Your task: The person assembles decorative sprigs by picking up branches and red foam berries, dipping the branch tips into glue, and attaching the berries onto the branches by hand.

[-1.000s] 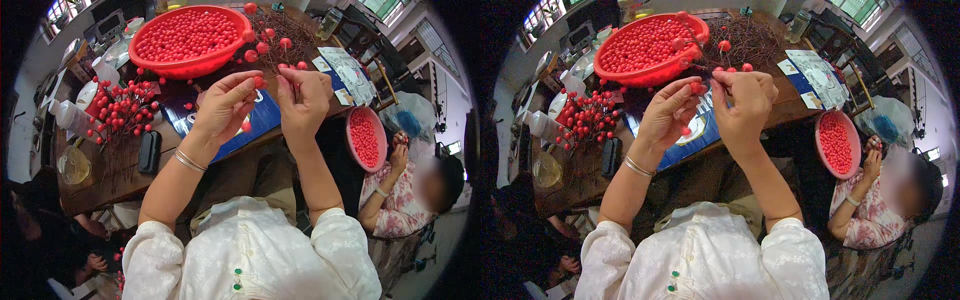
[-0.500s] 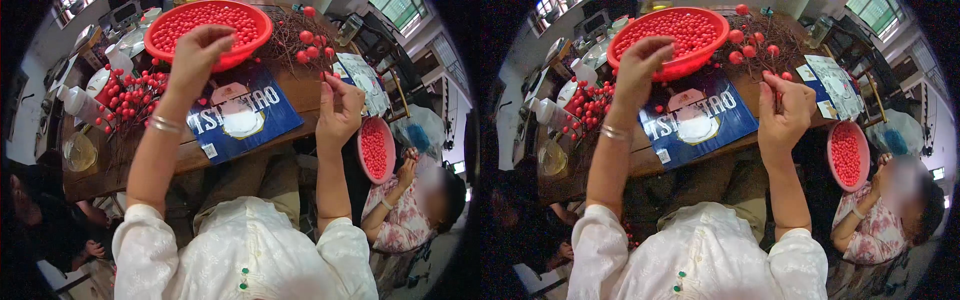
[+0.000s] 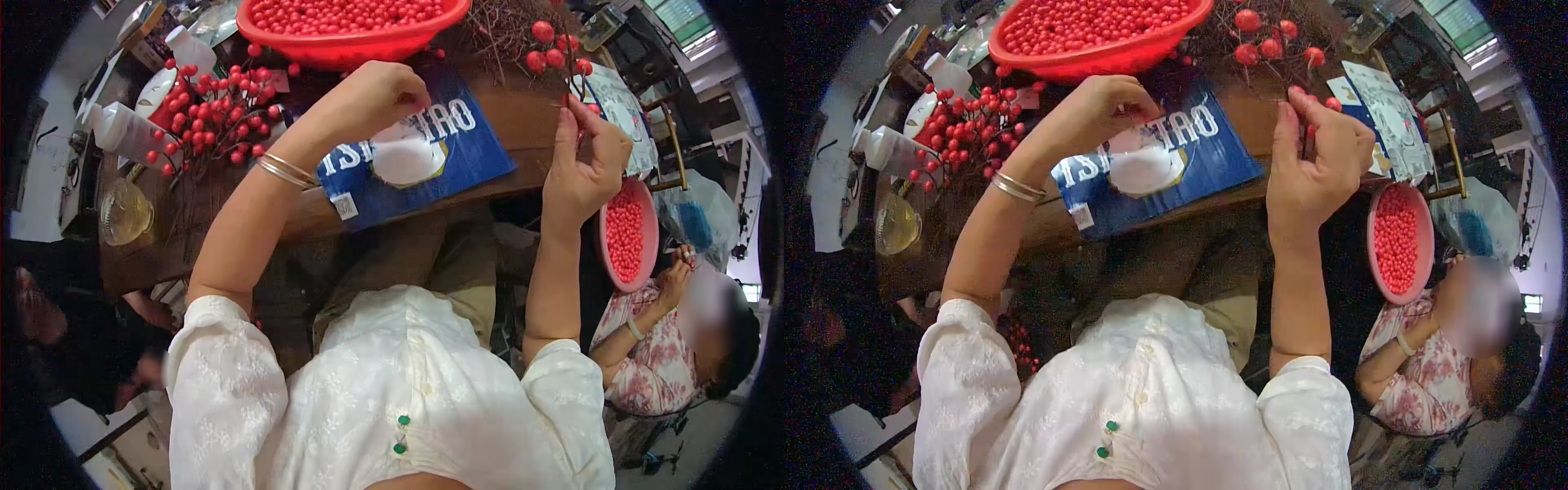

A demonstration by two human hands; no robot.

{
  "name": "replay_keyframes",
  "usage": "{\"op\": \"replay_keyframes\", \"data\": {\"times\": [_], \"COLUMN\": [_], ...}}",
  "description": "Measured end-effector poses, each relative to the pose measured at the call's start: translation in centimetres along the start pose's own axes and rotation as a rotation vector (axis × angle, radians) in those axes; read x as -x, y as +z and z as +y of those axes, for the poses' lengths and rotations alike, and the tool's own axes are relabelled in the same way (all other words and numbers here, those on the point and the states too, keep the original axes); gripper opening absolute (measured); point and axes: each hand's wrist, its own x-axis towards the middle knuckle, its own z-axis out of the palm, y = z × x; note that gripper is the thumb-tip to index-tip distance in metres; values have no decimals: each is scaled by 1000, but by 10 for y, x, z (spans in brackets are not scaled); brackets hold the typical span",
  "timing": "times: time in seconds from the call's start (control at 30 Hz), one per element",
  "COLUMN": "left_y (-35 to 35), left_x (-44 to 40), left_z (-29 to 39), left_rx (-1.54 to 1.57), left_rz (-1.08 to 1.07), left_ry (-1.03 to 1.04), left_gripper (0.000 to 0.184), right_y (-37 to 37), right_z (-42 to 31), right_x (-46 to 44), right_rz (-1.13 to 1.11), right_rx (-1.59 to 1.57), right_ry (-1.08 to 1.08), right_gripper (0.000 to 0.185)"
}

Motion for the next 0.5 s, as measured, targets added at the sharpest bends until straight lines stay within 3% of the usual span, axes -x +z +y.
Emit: {"op": "replay_keyframes", "data": {"times": [0.23,0.37,0.5], "left_y": [27,29,29], "left_x": [-5,-9,-8], "left_z": [-19,-21,-21], "left_rx": [-330,-451,-491], "left_rz": [-14,-211,-236], "left_ry": [28,-82,-114], "left_gripper": [13,9,7], "right_y": [-6,-8,-9], "right_z": [5,7,8], "right_x": [4,3,3], "right_rz": [20,8,12], "right_rx": [21,30,22], "right_ry": [8,-24,-32], "right_gripper": [18,13,13]}}
